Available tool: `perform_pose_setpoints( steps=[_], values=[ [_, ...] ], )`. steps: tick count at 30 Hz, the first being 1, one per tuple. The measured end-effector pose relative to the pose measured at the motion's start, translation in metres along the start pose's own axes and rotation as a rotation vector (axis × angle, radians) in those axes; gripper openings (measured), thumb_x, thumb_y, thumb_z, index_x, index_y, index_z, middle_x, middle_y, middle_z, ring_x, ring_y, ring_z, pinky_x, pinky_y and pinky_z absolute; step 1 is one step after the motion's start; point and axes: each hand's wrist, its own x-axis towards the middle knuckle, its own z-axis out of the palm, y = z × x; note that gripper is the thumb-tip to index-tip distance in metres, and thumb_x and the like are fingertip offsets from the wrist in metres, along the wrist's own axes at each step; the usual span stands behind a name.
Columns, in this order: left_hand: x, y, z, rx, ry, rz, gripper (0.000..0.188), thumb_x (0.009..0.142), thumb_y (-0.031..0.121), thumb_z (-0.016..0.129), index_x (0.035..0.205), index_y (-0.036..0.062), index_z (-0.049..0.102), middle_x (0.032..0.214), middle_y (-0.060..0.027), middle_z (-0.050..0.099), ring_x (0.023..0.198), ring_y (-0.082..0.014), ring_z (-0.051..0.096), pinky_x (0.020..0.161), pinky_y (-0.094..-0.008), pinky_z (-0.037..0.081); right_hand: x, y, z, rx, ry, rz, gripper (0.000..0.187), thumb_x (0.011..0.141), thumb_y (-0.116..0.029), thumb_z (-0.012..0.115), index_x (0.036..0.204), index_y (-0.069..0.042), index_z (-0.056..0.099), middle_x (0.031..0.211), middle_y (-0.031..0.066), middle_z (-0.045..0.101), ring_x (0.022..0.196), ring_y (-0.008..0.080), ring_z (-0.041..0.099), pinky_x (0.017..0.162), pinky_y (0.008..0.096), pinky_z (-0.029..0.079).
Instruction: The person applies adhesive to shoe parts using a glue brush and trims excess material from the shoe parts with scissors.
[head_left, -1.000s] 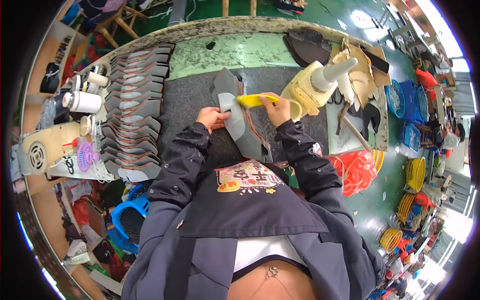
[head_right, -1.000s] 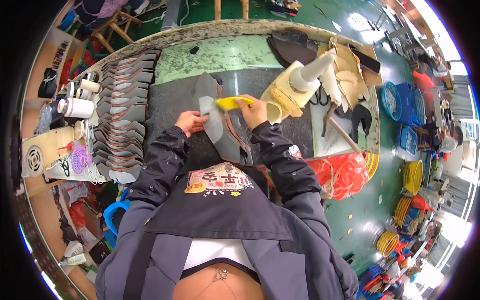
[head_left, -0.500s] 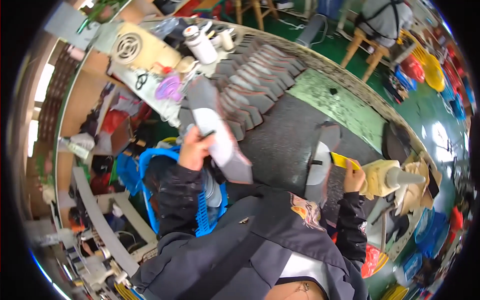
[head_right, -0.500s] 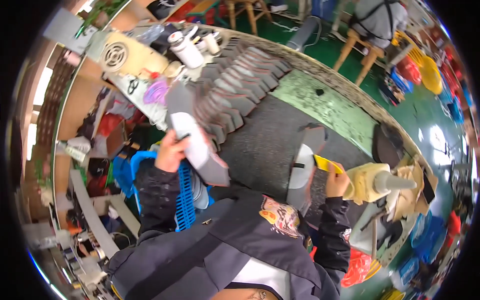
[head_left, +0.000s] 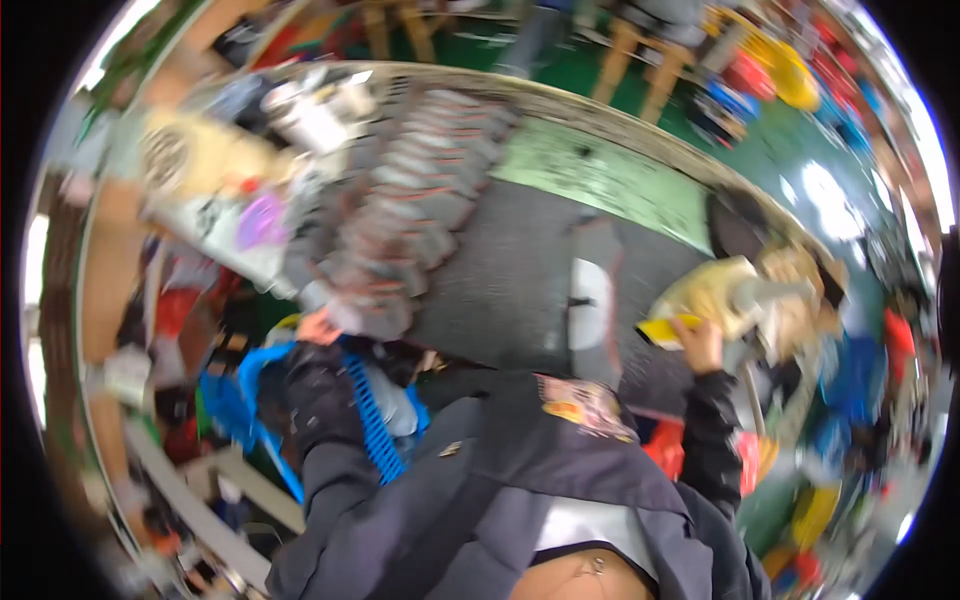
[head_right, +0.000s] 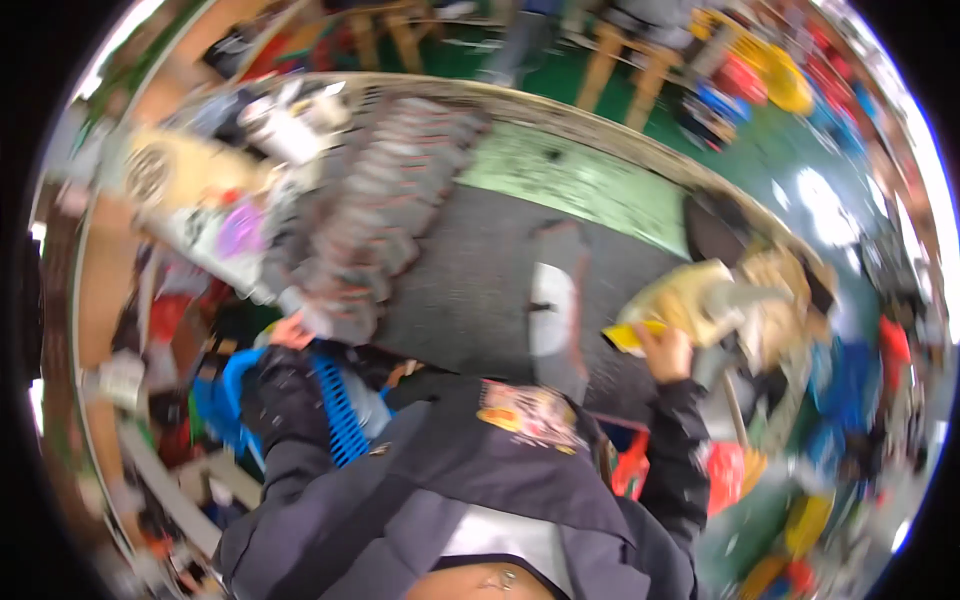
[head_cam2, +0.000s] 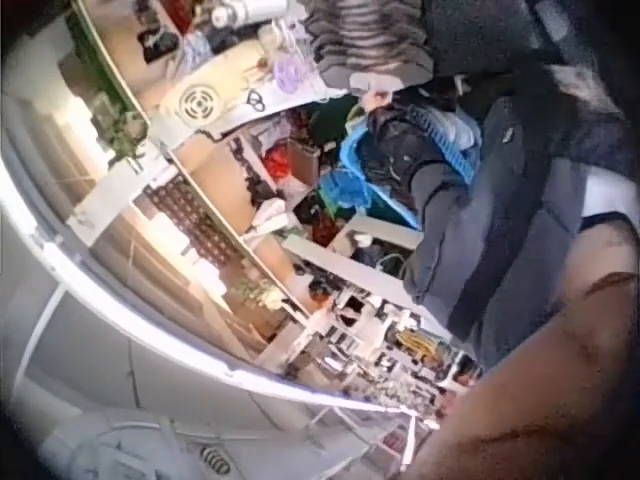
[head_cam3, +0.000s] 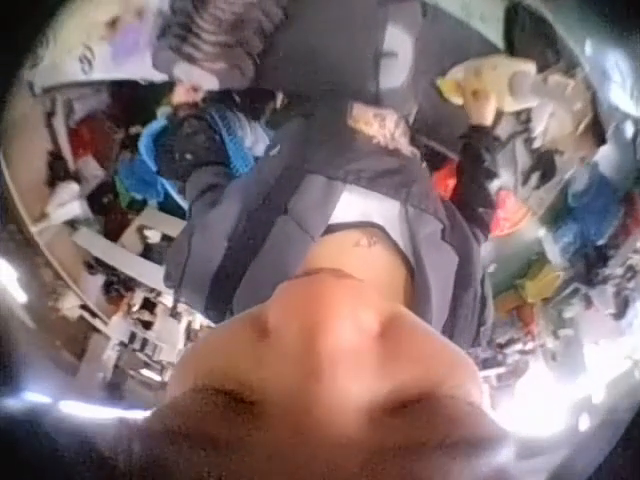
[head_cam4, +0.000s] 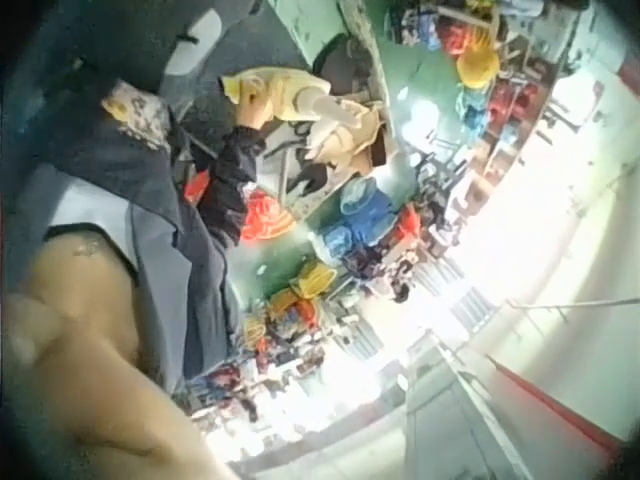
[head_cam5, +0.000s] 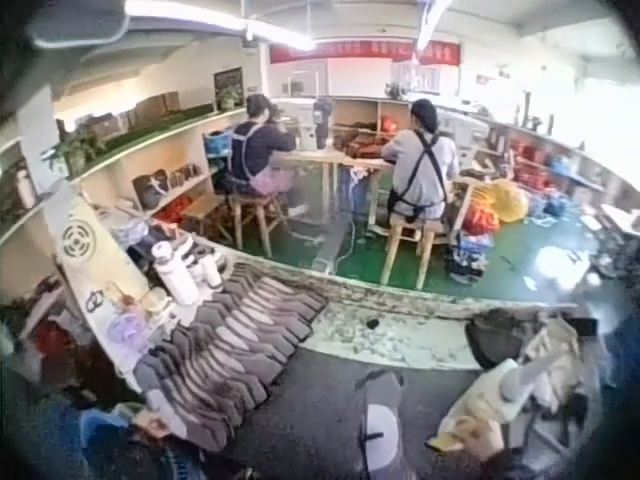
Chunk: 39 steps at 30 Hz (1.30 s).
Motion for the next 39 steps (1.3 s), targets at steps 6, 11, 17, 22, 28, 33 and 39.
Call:
perform_pose_setpoints(
  steps=[6,11,17,22,28,33,39],
  values=[
    [-0.002,0.023,0.007,1.082,0.93,0.133,0.062,0.074,0.051,0.054,0.107,-0.0013,0.05,0.095,-0.0129,0.06,0.087,-0.0252,0.058,0.08,-0.0399,0.043,0.008,-0.012,-0.038,0.071,0.454,-0.153,0.011,0.075,-0.014,0.062,0.076,-0.003,0.063,0.07,0.0117,0.06,0.066,0.028,0.056,0.059,0.034,0.044],
    [-0.019,-0.003,0.386,0.801,0.088,0.817,0.039,0.076,0.016,0.068,0.107,0.0019,0.049,0.084,-0.0048,0.057,0.071,-0.0118,0.054,0.065,-0.0236,0.046,-0.005,0.034,0.009,0.069,0.652,-0.141,0.013,0.075,-0.005,0.061,0.088,-0.004,0.063,0.078,0.0109,0.06,0.071,0.0256,0.059,0.063,0.031,0.047],
    [0.021,-0.119,0.508,1.013,-0.303,0.469,0.067,0.059,0.033,0.08,0.103,-0.0017,0.044,0.081,-0.0111,0.056,0.07,-0.0165,0.055,0.062,-0.0298,0.047,-0.018,0.004,-0.028,0.958,0.271,0.27,0.029,0.09,-0.022,0.047,0.087,0.003,0.059,0.073,0.0079,0.062,0.055,0.0112,0.059,0.048,0.0212,0.048],
    [0.034,-0.117,0.51,0.856,-0.4,0.303,0.054,0.061,0.019,0.079,0.098,-0.0038,0.047,0.071,-0.0082,0.058,0.063,-0.0136,0.056,0.057,-0.0267,0.047,0.081,-0.032,0.035,0.414,0.236,-0.167,0.017,0.085,-0.015,0.052,0.093,-0.002,0.061,0.074,0.0114,0.064,0.062,0.0169,0.062,0.057,0.0271,0.048],
    [0.027,-0.122,0.495,0.838,-0.342,0.348,0.047,0.057,0.016,0.079,0.092,0.001,0.052,0.068,-0.0059,0.057,0.057,-0.0135,0.055,0.056,-0.0281,0.047,0.078,-0.03,0.05,0.315,0.194,-0.316,0.014,0.078,-0.009,0.054,0.088,-0.005,0.063,0.08,0.0163,0.06,0.073,0.032,0.059,0.061,0.0365,0.047],
    [0.037,-0.13,0.489,0.913,-0.282,0.537,0.045,0.056,0.017,0.08,0.09,0.0032,0.054,0.068,-0.0056,0.059,0.06,-0.0141,0.056,0.057,-0.0285,0.046,-0.029,0.008,0.026,0.359,-0.041,-0.28,0.017,0.074,-0.002,0.06,0.09,0.0,0.063,0.079,0.0134,0.063,0.072,0.0246,0.063,0.067,0.0297,0.049],
    [0.029,-0.141,0.51,0.931,-0.298,0.473,0.048,0.057,0.019,0.08,0.092,-0.0023,0.056,0.075,-0.0079,0.062,0.067,-0.0146,0.059,0.063,-0.0282,0.049,-0.015,0.017,0.04,0.504,0.171,-0.455,0.015,0.068,-0.005,0.064,0.083,0.0,0.06,0.074,0.0115,0.06,0.065,0.0238,0.06,0.059,0.0289,0.047]
  ],
)
